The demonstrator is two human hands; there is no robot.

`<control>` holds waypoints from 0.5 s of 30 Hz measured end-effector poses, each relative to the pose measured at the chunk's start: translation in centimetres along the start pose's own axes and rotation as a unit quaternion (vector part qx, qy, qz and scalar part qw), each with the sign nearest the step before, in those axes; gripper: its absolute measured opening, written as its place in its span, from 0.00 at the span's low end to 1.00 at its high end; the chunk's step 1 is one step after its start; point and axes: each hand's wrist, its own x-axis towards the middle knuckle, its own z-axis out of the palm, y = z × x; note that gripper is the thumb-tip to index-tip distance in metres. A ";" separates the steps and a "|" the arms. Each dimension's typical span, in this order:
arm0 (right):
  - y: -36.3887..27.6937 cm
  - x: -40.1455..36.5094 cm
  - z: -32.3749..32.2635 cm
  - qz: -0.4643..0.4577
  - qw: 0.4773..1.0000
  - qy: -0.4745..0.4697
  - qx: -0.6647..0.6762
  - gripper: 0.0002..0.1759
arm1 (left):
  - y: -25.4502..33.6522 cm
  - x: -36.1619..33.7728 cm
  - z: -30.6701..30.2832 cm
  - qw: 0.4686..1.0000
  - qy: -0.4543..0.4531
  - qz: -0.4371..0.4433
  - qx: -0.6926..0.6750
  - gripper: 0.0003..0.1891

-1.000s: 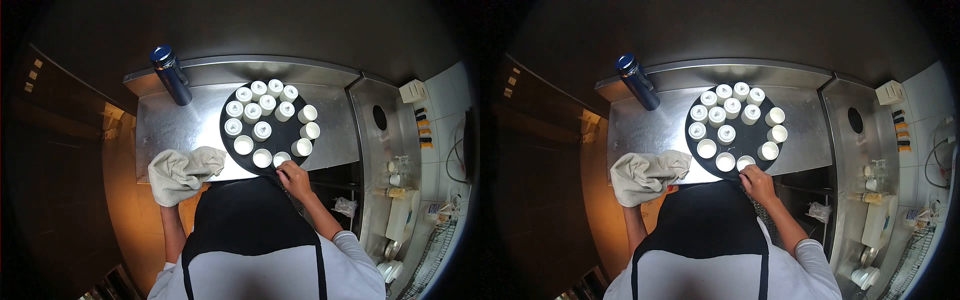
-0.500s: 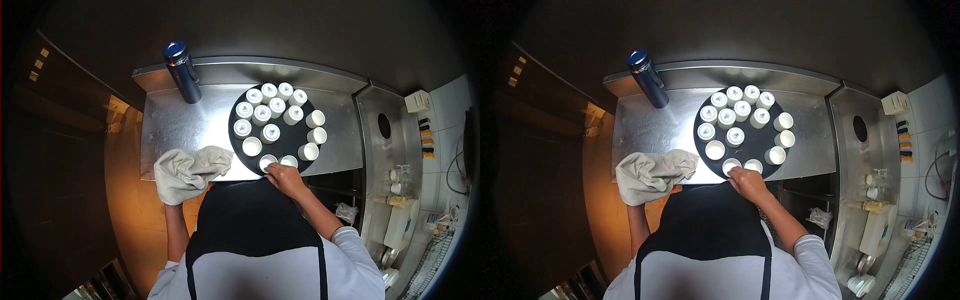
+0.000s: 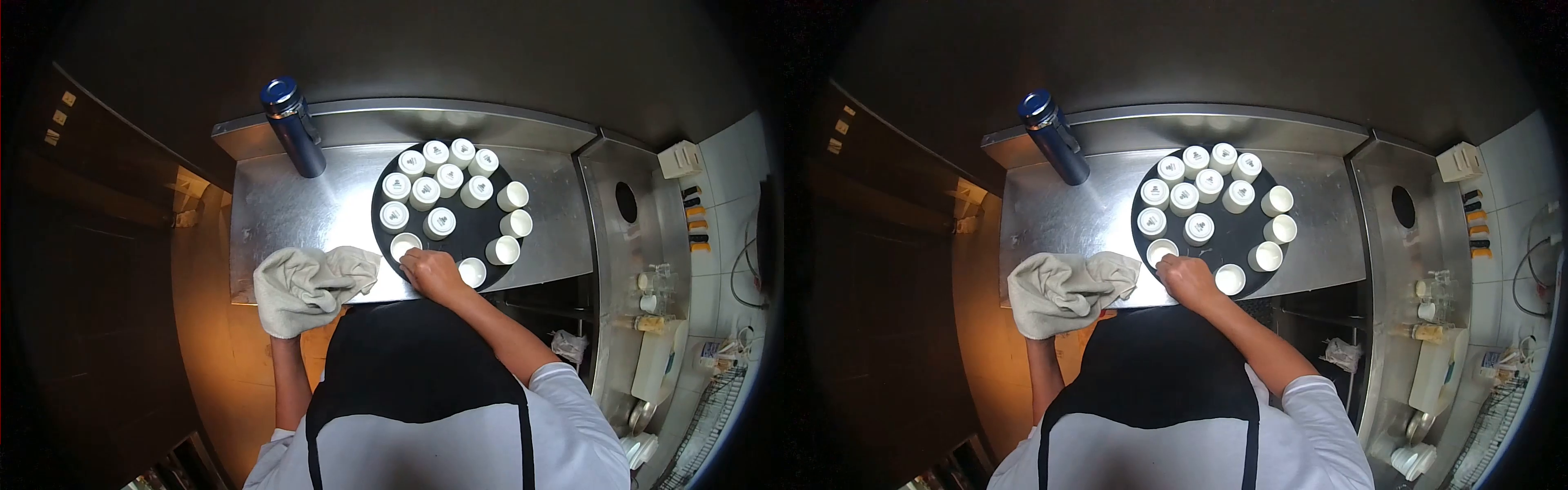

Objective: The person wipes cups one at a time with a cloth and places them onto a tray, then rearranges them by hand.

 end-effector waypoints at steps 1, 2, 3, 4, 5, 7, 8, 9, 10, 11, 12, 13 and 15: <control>-0.5 -0.1 -1.2 0.010 0.999 0.038 0.015 0.06 | -0.3 0.0 -0.3 1.000 0.003 -0.009 -0.014 0.27; -0.9 -0.2 -2.4 0.019 0.997 0.075 0.031 0.07 | -0.7 0.1 -0.9 0.999 0.006 -0.018 -0.028 0.27; -1.0 -0.5 -3.7 0.045 0.995 0.084 0.027 0.08 | -1.1 0.2 -1.5 0.999 0.010 -0.027 -0.041 0.27; -0.7 -1.1 -5.2 0.069 0.993 0.094 0.023 0.10 | -1.3 0.1 -1.9 0.998 0.008 -0.027 -0.050 0.27; 0.1 -1.9 -6.4 0.093 0.990 0.103 0.020 0.13 | -1.5 0.1 -2.3 0.998 0.007 -0.027 -0.057 0.27; 2.1 -4.6 -8.2 0.086 0.993 0.078 0.020 0.13 | -2.4 -0.1 -3.3 0.998 0.021 -0.020 -0.054 0.27; 2.8 -5.9 -8.8 0.084 0.994 0.065 0.019 0.13 | -3.1 -0.3 -3.8 0.998 0.037 -0.015 -0.043 0.26; 3.0 -7.0 -9.2 0.091 0.995 0.048 0.009 0.13 | -3.7 -0.3 -4.3 0.998 0.051 -0.009 -0.033 0.26; 3.1 -8.1 -9.5 0.099 0.995 0.030 -0.002 0.12 | -3.6 -0.1 -4.3 0.998 0.028 -0.014 -0.055 0.26; 2.9 -9.0 -9.6 0.107 0.994 0.014 -0.014 0.12 | -3.5 0.1 -4.3 0.997 0.004 -0.020 -0.076 0.26; 2.9 -9.6 -9.4 0.116 0.993 0.009 -0.025 0.12 | -3.5 0.5 -4.1 0.995 -0.021 -0.025 -0.098 0.26; 3.1 -10.2 -8.7 0.125 0.992 0.005 -0.036 0.12 | -3.6 0.7 -4.1 0.996 -0.021 -0.030 -0.083 0.26; 3.4 -11.2 -7.4 0.138 0.990 0.005 -0.036 0.12 | -3.8 1.2 -4.1 0.998 -0.018 -0.041 -0.050 0.26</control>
